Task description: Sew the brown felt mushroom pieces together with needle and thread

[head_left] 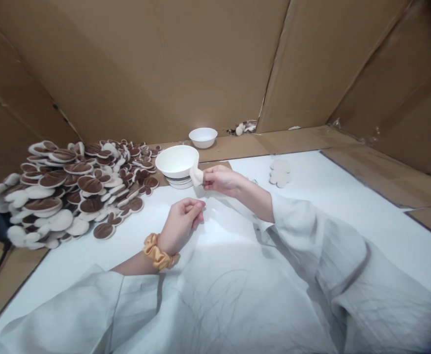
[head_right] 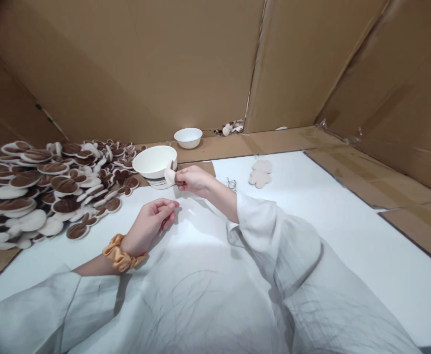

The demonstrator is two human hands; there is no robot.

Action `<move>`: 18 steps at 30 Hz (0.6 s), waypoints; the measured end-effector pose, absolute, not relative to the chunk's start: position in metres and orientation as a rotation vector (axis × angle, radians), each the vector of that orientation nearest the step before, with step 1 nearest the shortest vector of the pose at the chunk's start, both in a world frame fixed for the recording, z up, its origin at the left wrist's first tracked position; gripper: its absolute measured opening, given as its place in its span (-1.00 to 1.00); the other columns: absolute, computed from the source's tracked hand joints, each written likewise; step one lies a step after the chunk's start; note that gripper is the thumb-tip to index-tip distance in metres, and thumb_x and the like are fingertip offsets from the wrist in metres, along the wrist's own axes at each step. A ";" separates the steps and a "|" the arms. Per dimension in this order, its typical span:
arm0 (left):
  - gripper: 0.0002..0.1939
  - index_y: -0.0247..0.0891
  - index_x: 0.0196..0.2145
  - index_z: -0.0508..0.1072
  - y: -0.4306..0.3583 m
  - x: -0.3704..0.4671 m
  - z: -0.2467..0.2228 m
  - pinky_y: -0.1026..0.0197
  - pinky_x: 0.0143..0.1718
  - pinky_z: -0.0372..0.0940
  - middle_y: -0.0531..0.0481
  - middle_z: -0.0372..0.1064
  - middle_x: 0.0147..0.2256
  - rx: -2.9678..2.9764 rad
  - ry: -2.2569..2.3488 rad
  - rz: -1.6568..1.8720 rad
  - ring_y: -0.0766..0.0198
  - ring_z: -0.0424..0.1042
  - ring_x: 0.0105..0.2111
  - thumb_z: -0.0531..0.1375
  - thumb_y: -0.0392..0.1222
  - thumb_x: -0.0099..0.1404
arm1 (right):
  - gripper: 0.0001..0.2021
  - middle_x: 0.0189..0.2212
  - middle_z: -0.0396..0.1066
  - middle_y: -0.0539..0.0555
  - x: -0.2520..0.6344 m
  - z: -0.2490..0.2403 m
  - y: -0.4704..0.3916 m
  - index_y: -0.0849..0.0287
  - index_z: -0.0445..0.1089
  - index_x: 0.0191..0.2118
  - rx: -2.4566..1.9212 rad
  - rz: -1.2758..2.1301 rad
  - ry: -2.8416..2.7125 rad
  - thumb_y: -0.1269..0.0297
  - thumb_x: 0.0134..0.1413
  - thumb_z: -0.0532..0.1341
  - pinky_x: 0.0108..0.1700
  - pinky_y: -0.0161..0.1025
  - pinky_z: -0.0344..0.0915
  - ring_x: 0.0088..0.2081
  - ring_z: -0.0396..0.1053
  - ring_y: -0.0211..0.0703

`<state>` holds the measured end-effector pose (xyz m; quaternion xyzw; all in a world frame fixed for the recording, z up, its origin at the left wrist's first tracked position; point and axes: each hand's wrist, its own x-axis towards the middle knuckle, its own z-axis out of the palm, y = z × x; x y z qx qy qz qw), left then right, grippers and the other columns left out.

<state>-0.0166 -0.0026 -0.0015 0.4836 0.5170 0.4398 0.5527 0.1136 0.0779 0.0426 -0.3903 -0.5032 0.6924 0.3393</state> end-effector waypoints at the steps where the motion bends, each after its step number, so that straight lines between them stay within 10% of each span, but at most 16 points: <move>1: -0.75 -0.34 -0.39 0.34 -0.005 -0.019 -0.001 0.39 -0.70 -0.13 0.13 0.22 -0.66 1.187 1.263 1.031 0.51 0.03 -0.74 0.16 -0.06 0.13 | -0.71 -0.75 0.06 -0.09 0.113 0.041 0.079 0.25 0.13 -0.78 -1.017 1.810 -1.309 0.68 -0.22 0.07 -0.51 -0.39 0.05 -0.63 0.05 -0.43; 18: -0.86 -0.26 -0.47 0.36 -0.020 -0.047 0.002 0.28 -0.39 0.12 0.05 0.30 -0.46 1.971 1.727 1.054 0.33 0.21 -0.47 0.07 -0.22 0.20 | -0.87 -0.67 0.27 -0.05 0.124 0.040 0.087 0.29 0.36 -0.62 -1.074 1.818 -1.473 0.60 -0.21 0.21 -0.36 -0.37 0.17 -0.53 0.20 -0.39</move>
